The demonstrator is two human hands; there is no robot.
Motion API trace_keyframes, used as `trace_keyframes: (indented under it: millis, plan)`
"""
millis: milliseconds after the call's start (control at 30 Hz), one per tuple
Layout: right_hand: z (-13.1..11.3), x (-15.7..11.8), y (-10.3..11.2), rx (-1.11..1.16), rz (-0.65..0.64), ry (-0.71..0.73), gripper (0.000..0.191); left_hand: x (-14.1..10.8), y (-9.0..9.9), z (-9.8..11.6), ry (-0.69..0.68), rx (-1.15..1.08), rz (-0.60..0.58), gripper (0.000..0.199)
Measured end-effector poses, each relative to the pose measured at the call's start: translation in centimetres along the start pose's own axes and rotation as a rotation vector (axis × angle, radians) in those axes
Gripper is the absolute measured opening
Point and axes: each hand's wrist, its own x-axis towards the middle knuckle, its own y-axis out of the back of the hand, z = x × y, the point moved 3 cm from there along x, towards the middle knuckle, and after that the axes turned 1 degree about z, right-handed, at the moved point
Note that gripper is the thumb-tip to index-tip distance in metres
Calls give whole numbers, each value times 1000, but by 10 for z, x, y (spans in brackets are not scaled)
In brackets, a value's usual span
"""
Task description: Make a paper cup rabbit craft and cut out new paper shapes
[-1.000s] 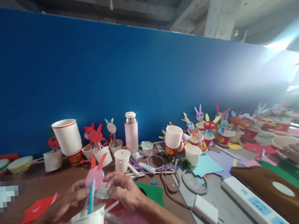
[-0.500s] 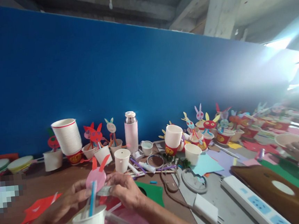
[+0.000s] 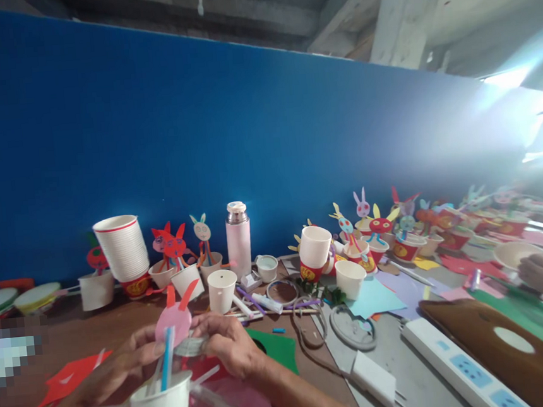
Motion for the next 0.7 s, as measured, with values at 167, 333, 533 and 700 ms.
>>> trace_keyframes:
  millis: [167,333,533,700]
  plan:
    - [2,0,-2,66,-6,0,14,2,1,-1,-33,19,-5,32]
    - [1,-1,-1,53,-17,25,21,3,7,-3,-8,56,13,32]
    - [5,-1,0,25,-33,22,24,2,6,-2,-19,58,15,32]
    - [6,0,1,28,-18,-1,26,0,1,1,-35,29,-1,30]
